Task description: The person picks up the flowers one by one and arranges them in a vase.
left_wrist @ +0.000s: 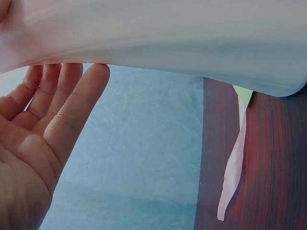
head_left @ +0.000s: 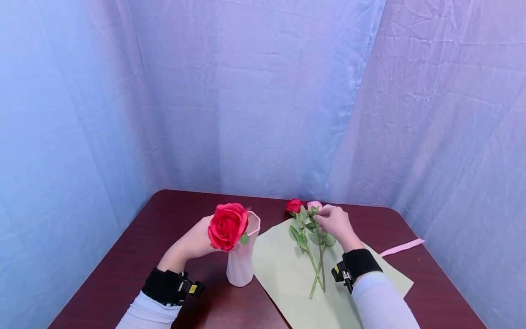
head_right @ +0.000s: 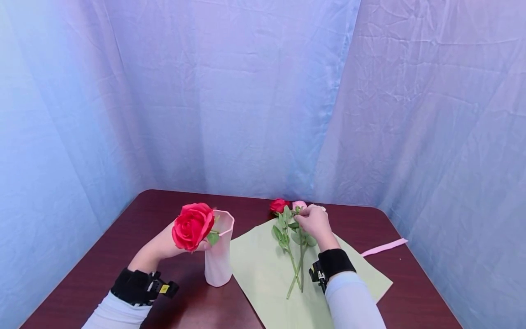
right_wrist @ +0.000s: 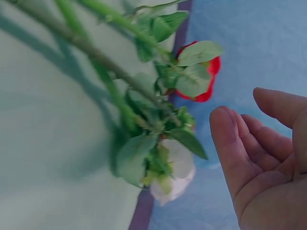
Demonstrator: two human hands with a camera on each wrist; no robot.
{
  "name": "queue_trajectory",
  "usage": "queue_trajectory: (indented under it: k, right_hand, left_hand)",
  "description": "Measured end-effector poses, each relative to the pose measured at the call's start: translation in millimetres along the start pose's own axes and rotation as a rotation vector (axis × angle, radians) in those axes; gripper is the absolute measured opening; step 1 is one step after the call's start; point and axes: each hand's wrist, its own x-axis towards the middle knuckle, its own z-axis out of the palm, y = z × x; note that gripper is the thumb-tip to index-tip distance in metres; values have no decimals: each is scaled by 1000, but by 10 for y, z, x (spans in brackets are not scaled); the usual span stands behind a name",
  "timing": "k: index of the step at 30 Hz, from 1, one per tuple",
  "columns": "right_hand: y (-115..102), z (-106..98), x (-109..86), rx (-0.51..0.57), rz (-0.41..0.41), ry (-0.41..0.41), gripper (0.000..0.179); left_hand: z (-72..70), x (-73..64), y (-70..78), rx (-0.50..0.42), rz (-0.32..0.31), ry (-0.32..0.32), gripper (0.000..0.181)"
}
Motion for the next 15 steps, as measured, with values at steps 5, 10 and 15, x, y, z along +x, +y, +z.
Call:
queue_trajectory:
  k: [5, 10, 15]
  right_hand:
    - [65, 58, 12, -88, 14, -18, 18]
    - [120, 111, 30, -124, 8, -10, 16]
    - [193, 169, 59, -99, 14, -13, 13]
  left_hand:
    - [-1, -7, 7, 0, 0, 0, 72]
    - [1, -7, 2, 8, 11, 3, 71]
    - [4, -8, -4, 11, 10, 3, 72]
